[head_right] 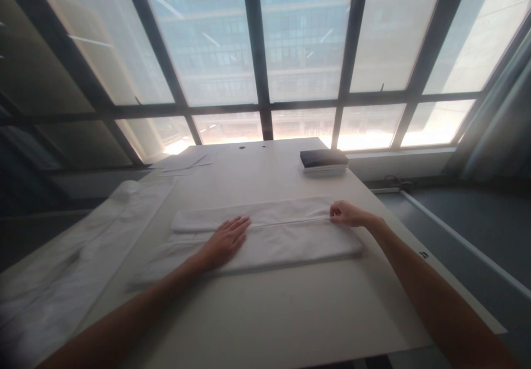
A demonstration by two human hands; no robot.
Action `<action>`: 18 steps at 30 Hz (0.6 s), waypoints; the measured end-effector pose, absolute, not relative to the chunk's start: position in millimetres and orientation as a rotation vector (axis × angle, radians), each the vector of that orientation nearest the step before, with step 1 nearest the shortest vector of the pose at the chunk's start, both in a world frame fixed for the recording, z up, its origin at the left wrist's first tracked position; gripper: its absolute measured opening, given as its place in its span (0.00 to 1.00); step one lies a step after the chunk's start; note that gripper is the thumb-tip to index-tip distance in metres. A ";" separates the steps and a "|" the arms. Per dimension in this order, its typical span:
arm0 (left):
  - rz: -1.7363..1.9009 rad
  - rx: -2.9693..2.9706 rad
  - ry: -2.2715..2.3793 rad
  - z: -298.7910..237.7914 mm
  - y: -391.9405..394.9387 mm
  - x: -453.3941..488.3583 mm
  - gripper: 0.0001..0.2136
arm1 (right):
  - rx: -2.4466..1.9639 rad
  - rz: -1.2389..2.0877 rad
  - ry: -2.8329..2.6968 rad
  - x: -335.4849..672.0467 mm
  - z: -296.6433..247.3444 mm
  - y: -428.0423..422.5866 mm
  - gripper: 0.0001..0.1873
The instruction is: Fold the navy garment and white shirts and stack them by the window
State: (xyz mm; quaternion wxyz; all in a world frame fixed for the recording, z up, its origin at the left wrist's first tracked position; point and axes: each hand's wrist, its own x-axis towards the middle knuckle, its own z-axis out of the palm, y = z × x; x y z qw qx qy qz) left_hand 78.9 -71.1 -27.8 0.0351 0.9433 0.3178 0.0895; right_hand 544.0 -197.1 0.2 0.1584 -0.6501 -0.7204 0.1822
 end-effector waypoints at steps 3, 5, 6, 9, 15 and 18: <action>0.269 2.891 0.980 -27.2 -71.7 79.4 0.25 | -1.935 0.474 -2.107 541.6 3.5 -199.6 0.16; 0.258 2.885 0.988 -25.9 -72.9 79.9 0.25 | -2.000 0.294 -2.090 533.0 6.0 -200.3 0.17; 0.255 2.884 0.991 -25.1 -73.5 80.1 0.25 | -2.023 0.155 -2.046 524.7 6.4 -200.0 0.18; 0.247 2.882 0.997 -23.2 -74.9 80.6 0.25 | -1.977 -0.145 -1.938 481.5 1.5 -197.7 0.27; 0.227 2.902 0.991 -24.6 -72.9 79.1 0.25 | -1.911 0.124 -2.211 396.6 -27.3 -194.1 0.39; 0.244 2.914 0.991 -26.5 -71.3 78.1 0.25 | -2.142 0.136 -2.062 406.8 -37.3 -195.2 0.41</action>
